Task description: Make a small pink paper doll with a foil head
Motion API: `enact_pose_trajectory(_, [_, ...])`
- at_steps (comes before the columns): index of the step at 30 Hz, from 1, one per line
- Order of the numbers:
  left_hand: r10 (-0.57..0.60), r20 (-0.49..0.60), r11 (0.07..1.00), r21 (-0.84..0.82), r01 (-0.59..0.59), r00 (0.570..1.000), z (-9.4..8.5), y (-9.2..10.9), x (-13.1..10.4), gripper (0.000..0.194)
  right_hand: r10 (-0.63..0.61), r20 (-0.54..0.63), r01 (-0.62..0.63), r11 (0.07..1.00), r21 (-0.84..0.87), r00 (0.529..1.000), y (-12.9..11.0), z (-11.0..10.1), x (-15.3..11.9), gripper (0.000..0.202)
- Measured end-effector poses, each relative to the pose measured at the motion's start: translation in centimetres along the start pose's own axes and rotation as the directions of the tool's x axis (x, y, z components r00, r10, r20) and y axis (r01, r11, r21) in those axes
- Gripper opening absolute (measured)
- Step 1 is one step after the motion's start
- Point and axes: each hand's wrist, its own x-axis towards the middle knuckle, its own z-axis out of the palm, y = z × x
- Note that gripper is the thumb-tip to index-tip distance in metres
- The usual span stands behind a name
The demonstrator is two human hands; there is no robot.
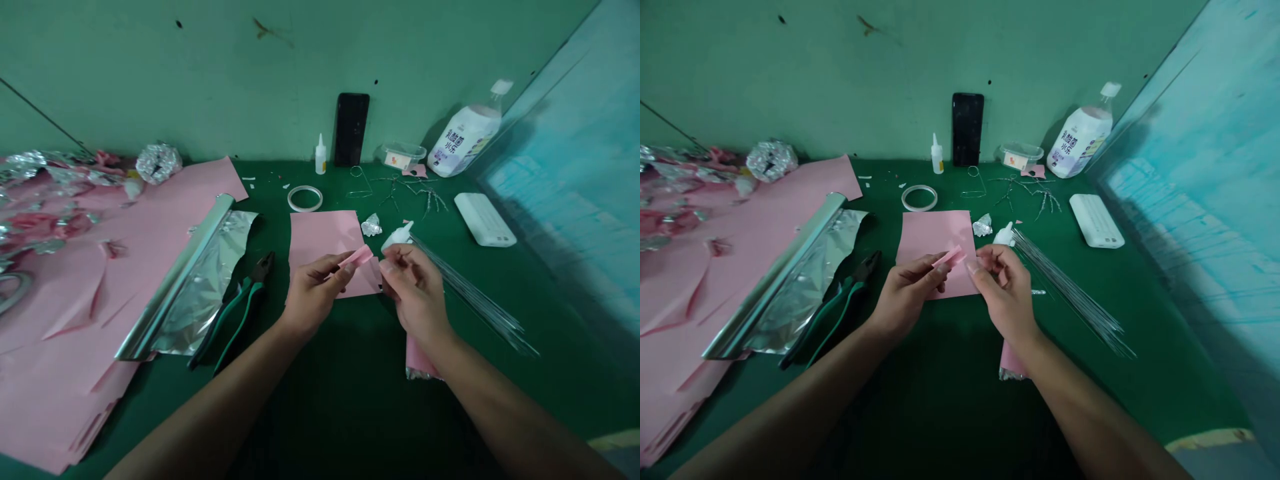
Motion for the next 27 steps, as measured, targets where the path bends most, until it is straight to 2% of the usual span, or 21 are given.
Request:
enact_pose_trajectory(5, [-0.032,0.041,0.999,0.03,0.031,0.999,-0.28,-0.02,0.17,0.025,0.048,0.067,-0.052,0.997,0.063,0.997,0.05,-0.21,0.46,0.021])
enact_pose_trajectory(10, [-0.016,0.13,0.997,0.082,0.005,0.991,-0.5,0.0,0.26,0.024,0.084,0.151,-0.075,0.995,-0.062,0.985,0.24,-0.18,0.43,0.018])
enact_pose_trajectory(13, [-0.025,0.144,0.998,0.062,0.017,0.989,-0.53,0.01,0.28,0.026,0.094,0.143,-0.087,0.995,-0.052,0.985,0.52,-0.21,0.47,0.015])
enact_pose_trajectory(20, [-0.055,0.091,0.997,-0.047,0.059,0.994,-0.25,0.01,0.29,0.022,0.149,0.129,-0.157,0.986,0.055,0.98,0.67,-0.08,0.5,0.012])
enact_pose_trajectory(27, [-0.026,0.031,1.0,-0.011,0.026,0.999,-0.09,0.12,0.12,0.022,0.167,0.13,-0.177,0.982,0.07,0.977,0.76,0.07,0.35,0.016])
